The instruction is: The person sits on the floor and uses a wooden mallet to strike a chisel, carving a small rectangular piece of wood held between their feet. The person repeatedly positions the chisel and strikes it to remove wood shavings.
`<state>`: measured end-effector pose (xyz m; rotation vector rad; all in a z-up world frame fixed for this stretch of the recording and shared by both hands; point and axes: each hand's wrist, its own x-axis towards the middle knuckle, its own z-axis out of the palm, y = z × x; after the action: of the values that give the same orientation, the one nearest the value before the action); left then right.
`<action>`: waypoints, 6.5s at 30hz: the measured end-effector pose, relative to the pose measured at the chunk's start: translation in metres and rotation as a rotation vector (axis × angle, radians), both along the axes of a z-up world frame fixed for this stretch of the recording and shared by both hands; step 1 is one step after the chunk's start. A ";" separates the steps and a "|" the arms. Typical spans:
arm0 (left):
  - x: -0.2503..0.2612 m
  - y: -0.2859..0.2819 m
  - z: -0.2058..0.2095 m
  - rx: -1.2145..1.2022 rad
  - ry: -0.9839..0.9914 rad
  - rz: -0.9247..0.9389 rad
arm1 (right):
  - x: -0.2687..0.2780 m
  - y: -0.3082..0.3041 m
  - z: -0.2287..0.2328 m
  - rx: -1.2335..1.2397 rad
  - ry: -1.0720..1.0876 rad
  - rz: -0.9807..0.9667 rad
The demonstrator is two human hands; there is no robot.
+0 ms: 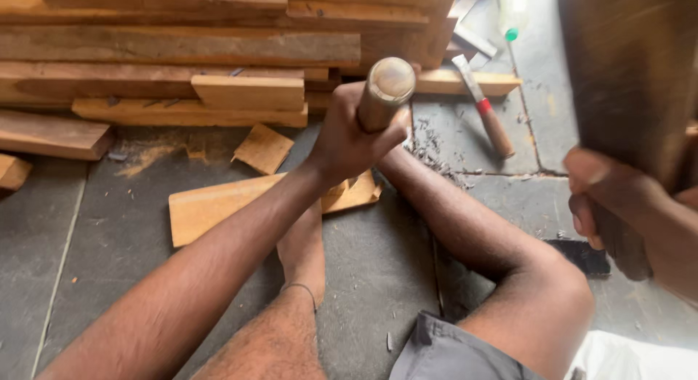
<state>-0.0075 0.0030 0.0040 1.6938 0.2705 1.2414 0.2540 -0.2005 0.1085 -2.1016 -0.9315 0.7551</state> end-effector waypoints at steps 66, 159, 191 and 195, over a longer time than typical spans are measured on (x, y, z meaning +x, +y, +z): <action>-0.002 0.001 -0.015 0.097 0.110 0.030 | -0.049 0.010 0.019 -0.289 -0.269 0.487; -0.081 -0.029 0.114 0.090 0.334 0.141 | -0.113 0.057 -0.208 0.398 0.850 0.157; -0.151 -0.009 0.097 -0.133 0.244 0.330 | -0.107 0.278 -0.236 0.839 -0.370 0.353; -0.160 -0.006 0.096 -0.098 0.255 0.363 | -0.106 0.283 -0.229 0.806 -0.364 0.331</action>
<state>-0.1674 -0.0031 0.0997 1.7666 0.8092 1.2432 0.1484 0.0825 -0.1203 -1.3907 -1.4998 0.0817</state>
